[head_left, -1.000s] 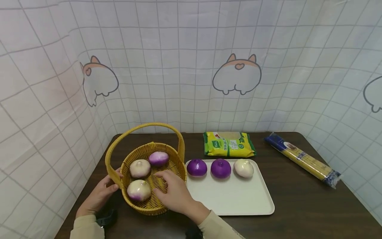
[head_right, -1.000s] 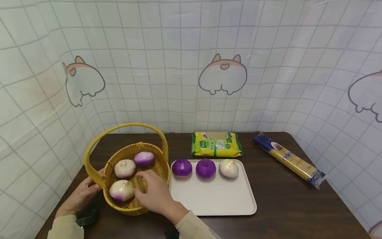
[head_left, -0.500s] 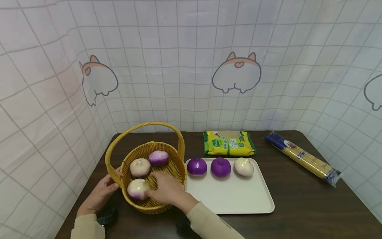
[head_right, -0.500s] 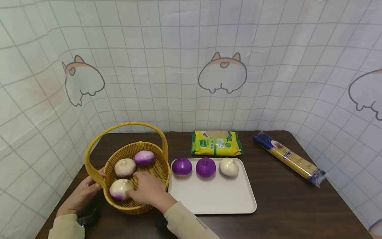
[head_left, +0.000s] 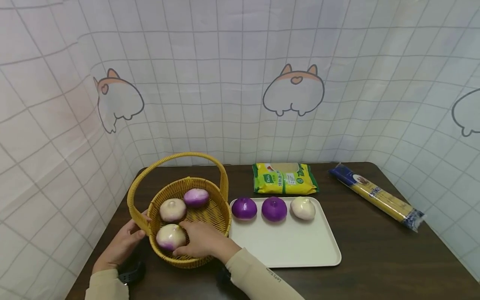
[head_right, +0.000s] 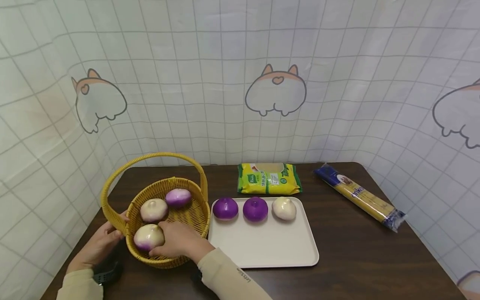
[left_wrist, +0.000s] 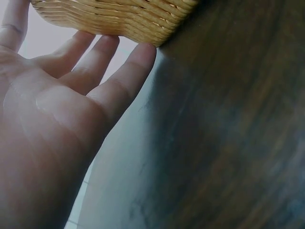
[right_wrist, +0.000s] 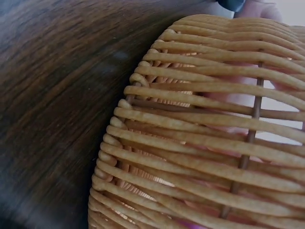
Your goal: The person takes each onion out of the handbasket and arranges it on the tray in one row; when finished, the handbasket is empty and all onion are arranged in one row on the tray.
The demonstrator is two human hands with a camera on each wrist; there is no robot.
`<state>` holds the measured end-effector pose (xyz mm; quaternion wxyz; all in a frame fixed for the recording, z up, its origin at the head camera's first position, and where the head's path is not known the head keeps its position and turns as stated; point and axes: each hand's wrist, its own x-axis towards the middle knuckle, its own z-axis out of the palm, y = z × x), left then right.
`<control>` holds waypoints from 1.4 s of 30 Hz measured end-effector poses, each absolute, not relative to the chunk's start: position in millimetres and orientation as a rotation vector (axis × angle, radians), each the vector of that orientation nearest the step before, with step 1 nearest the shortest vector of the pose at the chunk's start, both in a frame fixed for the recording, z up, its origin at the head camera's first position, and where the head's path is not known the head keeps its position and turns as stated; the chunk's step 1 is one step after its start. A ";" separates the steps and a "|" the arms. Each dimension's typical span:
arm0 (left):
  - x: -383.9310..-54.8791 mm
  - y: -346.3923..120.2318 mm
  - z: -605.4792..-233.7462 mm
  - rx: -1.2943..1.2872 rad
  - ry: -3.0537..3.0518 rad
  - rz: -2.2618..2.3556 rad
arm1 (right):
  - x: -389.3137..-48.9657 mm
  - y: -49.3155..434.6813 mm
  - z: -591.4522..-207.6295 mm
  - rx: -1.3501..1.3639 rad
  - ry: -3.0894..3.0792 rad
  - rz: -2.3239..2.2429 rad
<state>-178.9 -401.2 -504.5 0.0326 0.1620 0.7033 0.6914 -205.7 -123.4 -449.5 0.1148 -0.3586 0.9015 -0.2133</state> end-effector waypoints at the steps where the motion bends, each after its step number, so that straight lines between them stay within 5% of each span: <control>1: -178.3 -401.4 -504.7 0.501 2.164 2.128 | -205.7 -123.5 -449.4 -1.058 2.637 -0.628; 42: -177.9 -396.5 -500.5 0.422 2.200 2.111 | -207.5 -118.3 -453.6 -1.127 2.598 -0.755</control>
